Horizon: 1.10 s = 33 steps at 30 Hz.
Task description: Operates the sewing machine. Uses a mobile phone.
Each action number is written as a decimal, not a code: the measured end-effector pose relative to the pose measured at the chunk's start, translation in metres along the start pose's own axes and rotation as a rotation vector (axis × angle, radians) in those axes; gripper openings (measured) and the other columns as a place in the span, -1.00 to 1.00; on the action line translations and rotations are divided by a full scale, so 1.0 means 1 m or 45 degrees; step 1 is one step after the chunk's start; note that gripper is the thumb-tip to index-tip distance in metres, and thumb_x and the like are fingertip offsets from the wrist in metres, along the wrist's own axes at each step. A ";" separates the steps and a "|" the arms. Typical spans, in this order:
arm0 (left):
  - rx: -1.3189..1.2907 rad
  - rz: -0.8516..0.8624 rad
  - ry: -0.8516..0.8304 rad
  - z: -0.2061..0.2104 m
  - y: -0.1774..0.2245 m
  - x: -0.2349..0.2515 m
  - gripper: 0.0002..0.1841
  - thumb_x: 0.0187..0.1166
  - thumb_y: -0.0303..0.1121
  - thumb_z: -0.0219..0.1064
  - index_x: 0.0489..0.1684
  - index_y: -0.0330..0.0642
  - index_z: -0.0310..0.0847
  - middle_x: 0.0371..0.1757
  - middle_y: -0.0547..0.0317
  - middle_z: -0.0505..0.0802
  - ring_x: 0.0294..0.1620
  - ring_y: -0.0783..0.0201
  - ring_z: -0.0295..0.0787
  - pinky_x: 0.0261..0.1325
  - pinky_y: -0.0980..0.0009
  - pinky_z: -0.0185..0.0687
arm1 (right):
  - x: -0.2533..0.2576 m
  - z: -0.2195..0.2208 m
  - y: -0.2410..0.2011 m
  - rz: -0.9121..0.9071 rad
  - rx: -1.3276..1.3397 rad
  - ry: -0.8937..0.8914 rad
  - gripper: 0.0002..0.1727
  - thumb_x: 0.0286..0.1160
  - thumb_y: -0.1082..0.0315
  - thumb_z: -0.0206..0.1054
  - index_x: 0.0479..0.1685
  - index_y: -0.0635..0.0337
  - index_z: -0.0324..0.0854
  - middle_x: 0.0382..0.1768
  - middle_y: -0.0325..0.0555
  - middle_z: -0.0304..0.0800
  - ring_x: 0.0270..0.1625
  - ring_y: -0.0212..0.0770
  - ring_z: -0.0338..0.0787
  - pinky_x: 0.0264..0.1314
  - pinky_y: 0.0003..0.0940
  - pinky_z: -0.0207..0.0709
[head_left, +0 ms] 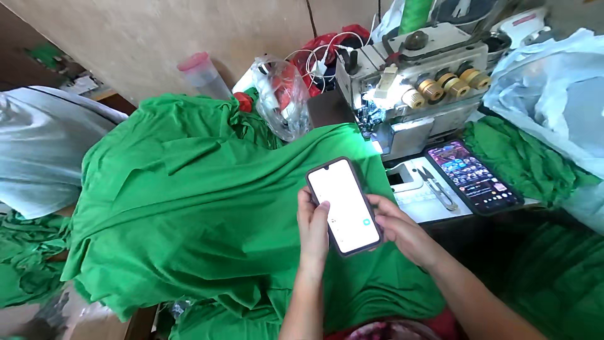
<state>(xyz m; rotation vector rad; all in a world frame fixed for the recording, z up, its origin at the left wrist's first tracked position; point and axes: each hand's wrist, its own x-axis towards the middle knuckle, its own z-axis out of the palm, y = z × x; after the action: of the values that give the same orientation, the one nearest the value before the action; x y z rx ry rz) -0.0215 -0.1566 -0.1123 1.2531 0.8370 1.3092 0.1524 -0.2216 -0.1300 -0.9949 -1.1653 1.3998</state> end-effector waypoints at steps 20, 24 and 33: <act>0.254 -0.037 -0.011 0.002 0.006 0.011 -0.71 0.70 -0.36 -0.07 0.08 -0.35 0.50 -0.25 0.24 0.79 -0.21 0.52 0.80 -0.07 0.53 0.75 | -0.004 -0.001 0.011 0.012 0.116 0.073 -0.47 0.57 0.24 -0.12 0.55 0.13 0.21 0.07 -0.22 0.82 -0.11 -0.27 0.92 -0.37 -0.36 0.81; 0.252 -0.023 -0.104 0.006 0.010 0.014 -0.66 0.74 -0.32 -0.12 0.14 -0.35 0.49 -0.19 0.25 0.81 -0.16 0.52 0.81 -0.03 0.51 0.77 | -0.007 -0.004 0.001 0.082 0.179 0.131 -0.48 0.57 0.25 -0.15 0.51 0.17 0.29 0.06 -0.20 0.84 -0.11 -0.28 0.92 -0.34 -0.37 0.81; 0.296 -0.050 -0.254 0.013 0.017 0.019 -0.59 0.66 -0.38 -0.13 0.30 -0.38 0.48 -0.08 0.19 0.83 -0.13 0.49 0.82 -0.05 0.48 0.78 | -0.010 -0.014 0.000 0.062 0.291 0.167 -0.51 0.59 0.27 -0.15 0.49 0.12 0.30 0.10 -0.14 0.83 -0.09 -0.23 0.92 -0.34 -0.35 0.81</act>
<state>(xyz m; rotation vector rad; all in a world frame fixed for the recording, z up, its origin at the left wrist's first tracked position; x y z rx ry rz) -0.0097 -0.1433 -0.0893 1.5148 0.8833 1.0570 0.1673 -0.2299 -0.1330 -0.9423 -0.8684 1.4471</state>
